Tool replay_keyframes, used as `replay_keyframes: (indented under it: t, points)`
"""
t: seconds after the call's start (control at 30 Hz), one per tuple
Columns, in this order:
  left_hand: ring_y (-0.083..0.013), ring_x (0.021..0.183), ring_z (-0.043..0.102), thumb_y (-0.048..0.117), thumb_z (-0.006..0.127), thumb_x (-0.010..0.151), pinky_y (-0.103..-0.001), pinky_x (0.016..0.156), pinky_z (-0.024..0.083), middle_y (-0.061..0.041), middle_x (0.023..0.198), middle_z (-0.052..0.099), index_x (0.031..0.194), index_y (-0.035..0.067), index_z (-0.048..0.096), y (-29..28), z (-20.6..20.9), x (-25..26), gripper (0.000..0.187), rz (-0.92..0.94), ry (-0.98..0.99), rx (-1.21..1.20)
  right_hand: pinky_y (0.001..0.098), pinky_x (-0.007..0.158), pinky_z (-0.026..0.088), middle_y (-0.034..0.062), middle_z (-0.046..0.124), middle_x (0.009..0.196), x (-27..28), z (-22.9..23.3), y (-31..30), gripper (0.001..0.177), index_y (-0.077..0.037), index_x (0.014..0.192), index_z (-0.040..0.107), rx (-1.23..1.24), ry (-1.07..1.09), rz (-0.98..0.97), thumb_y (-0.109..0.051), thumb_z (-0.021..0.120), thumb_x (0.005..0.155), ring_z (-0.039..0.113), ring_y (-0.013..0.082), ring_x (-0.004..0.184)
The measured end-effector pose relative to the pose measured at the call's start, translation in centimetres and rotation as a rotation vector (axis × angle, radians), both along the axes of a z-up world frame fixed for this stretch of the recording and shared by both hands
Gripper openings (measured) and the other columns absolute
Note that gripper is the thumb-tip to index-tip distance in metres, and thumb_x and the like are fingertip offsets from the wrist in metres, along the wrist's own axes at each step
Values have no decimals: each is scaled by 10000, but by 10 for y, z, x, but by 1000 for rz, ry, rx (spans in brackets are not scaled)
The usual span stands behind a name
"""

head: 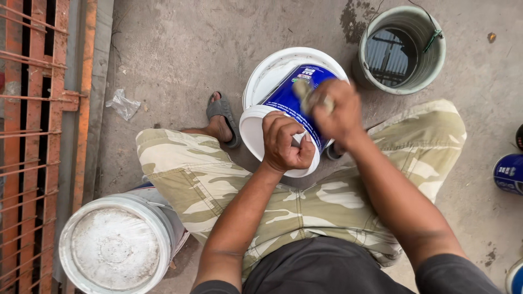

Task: The person sits on the floor and wipes the exterior of a white bucket with a cloth. They then place a lid on the bucket, secure it, and carry the bucket to a shelf to stack it with other similar buckets. Finally, they return to the floor to wipe another bucket.

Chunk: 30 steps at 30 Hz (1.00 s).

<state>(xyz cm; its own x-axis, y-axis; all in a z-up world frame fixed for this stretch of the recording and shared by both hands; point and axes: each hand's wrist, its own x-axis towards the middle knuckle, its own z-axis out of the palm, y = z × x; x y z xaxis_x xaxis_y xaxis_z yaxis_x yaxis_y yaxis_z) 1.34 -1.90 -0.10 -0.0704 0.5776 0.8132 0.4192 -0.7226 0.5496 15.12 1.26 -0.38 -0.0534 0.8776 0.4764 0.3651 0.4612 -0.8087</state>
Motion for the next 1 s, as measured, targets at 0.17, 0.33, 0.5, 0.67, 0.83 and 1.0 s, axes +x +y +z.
replay_keyframes:
  t: [0.17, 0.33, 0.5, 0.67, 0.83, 1.0]
  points:
    - [-215, 666, 508, 136, 514, 651, -380, 750, 460, -23, 684, 494, 714, 119, 473, -3, 3, -2, 77, -22, 3, -1, 420, 672, 472, 170, 628, 825, 38, -32, 21, 125, -33, 687, 579, 39, -198, -149, -120, 668, 691, 608, 371, 767]
    - [-204, 671, 506, 132, 508, 660, -371, 746, 469, -16, 675, 483, 699, 127, 471, 2, 6, 4, 54, -28, -1, 49, 482, 651, 447, 229, 599, 828, 38, -27, 14, 157, -13, 785, 574, -65, -317, -127, -116, 631, 681, 573, 446, 768]
    - [-195, 673, 503, 129, 507, 643, -361, 748, 468, -1, 675, 488, 687, 141, 467, 0, 5, 3, 61, -32, 13, 26, 397, 667, 475, 95, 638, 825, 23, -9, 3, 239, -179, 909, 667, -198, -334, -60, -298, 671, 702, 604, 313, 762]
    - [-191, 684, 511, 128, 518, 643, -359, 755, 470, -3, 674, 492, 685, 141, 467, 4, 7, 5, 67, -48, -8, 30, 489, 712, 458, 177, 617, 840, 35, -10, 35, 325, -184, 1051, 640, -338, -433, -155, -183, 604, 728, 569, 416, 813]
    - [-204, 660, 509, 140, 520, 640, -367, 749, 475, -14, 652, 466, 673, 137, 471, 5, 4, 7, 59, -31, 6, 22, 344, 651, 461, 52, 604, 799, 2, 35, 11, 136, -184, 819, 689, -112, -283, 111, -177, 591, 726, 566, 267, 709]
    - [-232, 700, 504, 100, 518, 703, -404, 754, 435, -52, 710, 521, 770, 68, 457, -2, 21, 0, 96, -154, 71, -94, 371, 591, 464, 109, 594, 868, 49, -22, 46, 171, -78, 774, 647, -673, -283, -399, -177, 508, 783, 555, 225, 753]
